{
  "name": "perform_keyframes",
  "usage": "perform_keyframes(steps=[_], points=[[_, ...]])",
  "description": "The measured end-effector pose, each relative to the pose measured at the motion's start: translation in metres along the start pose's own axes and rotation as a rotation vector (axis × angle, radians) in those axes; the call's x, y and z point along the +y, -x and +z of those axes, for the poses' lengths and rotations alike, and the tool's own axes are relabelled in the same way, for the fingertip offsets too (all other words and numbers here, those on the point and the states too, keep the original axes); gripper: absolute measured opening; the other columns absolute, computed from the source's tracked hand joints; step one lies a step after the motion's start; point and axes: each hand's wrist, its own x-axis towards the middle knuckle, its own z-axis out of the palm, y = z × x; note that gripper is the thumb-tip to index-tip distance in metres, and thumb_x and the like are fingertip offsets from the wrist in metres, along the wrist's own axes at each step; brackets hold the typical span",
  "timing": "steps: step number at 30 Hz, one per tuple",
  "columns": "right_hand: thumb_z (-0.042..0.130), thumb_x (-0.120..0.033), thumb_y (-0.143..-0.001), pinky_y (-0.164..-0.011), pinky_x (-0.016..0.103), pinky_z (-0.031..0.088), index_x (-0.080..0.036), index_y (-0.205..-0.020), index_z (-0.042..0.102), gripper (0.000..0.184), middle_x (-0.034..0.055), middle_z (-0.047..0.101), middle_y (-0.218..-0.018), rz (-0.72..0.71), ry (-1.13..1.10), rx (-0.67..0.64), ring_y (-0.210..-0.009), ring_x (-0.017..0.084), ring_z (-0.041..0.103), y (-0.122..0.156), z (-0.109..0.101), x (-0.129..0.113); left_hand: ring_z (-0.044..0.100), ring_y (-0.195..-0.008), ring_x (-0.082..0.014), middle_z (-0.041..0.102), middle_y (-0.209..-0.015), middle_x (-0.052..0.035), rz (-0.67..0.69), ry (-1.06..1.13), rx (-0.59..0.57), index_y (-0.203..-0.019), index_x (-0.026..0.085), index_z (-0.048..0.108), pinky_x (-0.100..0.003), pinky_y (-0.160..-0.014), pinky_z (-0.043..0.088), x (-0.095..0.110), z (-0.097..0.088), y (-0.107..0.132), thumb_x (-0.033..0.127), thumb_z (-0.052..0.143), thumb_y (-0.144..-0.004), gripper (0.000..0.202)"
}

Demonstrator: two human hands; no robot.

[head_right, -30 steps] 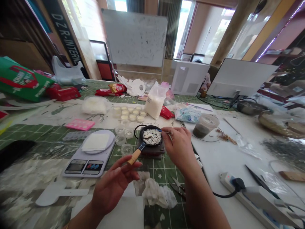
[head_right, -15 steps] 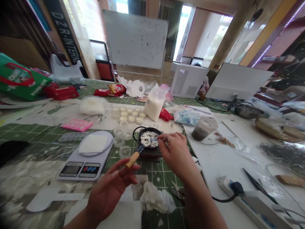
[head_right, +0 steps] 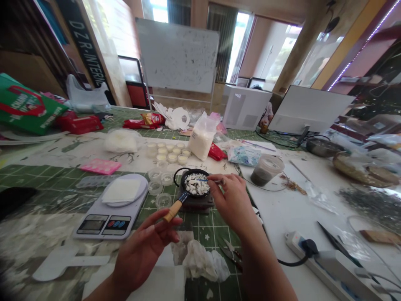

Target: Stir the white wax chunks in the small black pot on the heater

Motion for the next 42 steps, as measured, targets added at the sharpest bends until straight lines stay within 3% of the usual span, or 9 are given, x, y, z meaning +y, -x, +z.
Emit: perform_keyframes(steps=[7,11,15,20,25,30,34,38,42], points=[[0.045,-0.032,-0.085,-0.088,0.04,0.034,-0.024,-0.093,0.064,0.022,0.0037,0.067,-0.089,-0.016,-0.001,0.02,-0.091,0.02,0.057,0.001,0.003,-0.004,0.061,-0.081,-0.0234,0.064,-0.106,-0.0145,0.013,-0.006,-0.01,-0.114,0.017,0.057,-0.041,-0.081,0.04,-0.001,-0.001,0.0,0.023,0.042,-0.083,0.035],[0.046,-0.032,-0.085,-0.086,0.041,0.037,-0.025,-0.096,0.064,0.022,0.0035,0.067,-0.088,-0.003,-0.054,-0.131,-0.09,0.021,0.057,-0.003,0.008,-0.007,0.061,-0.081,-0.0233,0.064,-0.106,-0.0144,0.009,-0.005,-0.007,-0.113,0.017,0.058,-0.041,-0.081,0.04,0.0,0.001,0.001,0.022,0.041,-0.083,0.035],[0.045,-0.031,-0.085,-0.085,0.04,0.038,-0.023,-0.095,0.064,0.023,0.0048,0.067,-0.092,0.015,-0.065,-0.041,-0.091,0.02,0.057,-0.005,0.011,-0.005,0.061,-0.081,-0.0232,0.064,-0.107,-0.0146,0.005,-0.003,-0.008,-0.113,0.017,0.058,-0.041,-0.081,0.04,0.0,0.001,0.002,0.022,0.041,-0.083,0.035],[0.043,-0.032,-0.085,-0.083,0.04,0.039,-0.024,-0.097,0.064,0.025,0.0046,0.067,-0.09,0.026,-0.031,-0.098,-0.089,0.021,0.058,-0.006,0.008,0.003,0.061,-0.082,-0.0232,0.063,-0.107,-0.0146,0.009,-0.012,-0.008,-0.114,0.017,0.057,-0.041,-0.081,0.04,0.0,0.001,0.002,0.023,0.042,-0.083,0.035],[0.043,-0.034,-0.085,-0.086,0.041,0.035,-0.022,-0.091,0.065,0.026,0.0045,0.068,-0.088,0.065,0.059,0.0,-0.09,0.022,0.057,-0.002,-0.003,0.009,0.061,-0.082,-0.0238,0.063,-0.107,-0.0147,0.006,-0.008,-0.013,-0.113,0.017,0.057,-0.042,-0.081,0.04,-0.001,0.0,0.001,0.023,0.041,-0.083,0.034],[0.044,-0.035,-0.085,-0.083,0.037,0.039,-0.025,-0.093,0.064,0.024,0.0026,0.067,-0.091,0.044,-0.02,-0.114,-0.09,0.021,0.057,0.002,-0.008,0.004,0.061,-0.081,-0.0234,0.063,-0.106,-0.0148,0.002,-0.009,-0.014,-0.113,0.017,0.057,-0.042,-0.082,0.04,-0.001,0.0,0.002,0.021,0.039,-0.084,0.034],[0.043,-0.036,-0.086,-0.082,0.036,0.039,-0.023,-0.089,0.063,0.025,0.0029,0.066,-0.089,0.041,0.001,-0.046,-0.088,0.02,0.058,0.005,-0.014,0.002,0.062,-0.081,-0.0233,0.064,-0.106,-0.0147,0.002,0.001,-0.016,-0.112,0.017,0.058,-0.041,-0.082,0.04,-0.001,0.001,0.002,0.021,0.039,-0.084,0.034],[0.043,-0.036,-0.086,-0.083,0.037,0.039,-0.023,-0.09,0.063,0.025,0.0028,0.067,-0.088,0.019,0.017,-0.129,-0.086,0.02,0.059,0.005,-0.013,0.003,0.061,-0.082,-0.0234,0.064,-0.106,-0.0148,0.003,0.002,-0.021,-0.113,0.017,0.057,-0.041,-0.081,0.04,-0.001,0.001,0.002,0.021,0.039,-0.084,0.035],[0.044,-0.035,-0.086,-0.086,0.039,0.038,-0.024,-0.093,0.062,0.023,0.0026,0.067,-0.09,0.043,-0.002,-0.085,-0.089,0.021,0.058,0.005,-0.01,0.001,0.061,-0.081,-0.0228,0.064,-0.106,-0.0149,0.013,0.006,-0.023,-0.113,0.017,0.057,-0.041,-0.081,0.04,-0.001,0.0,0.001,0.02,0.038,-0.084,0.035]])
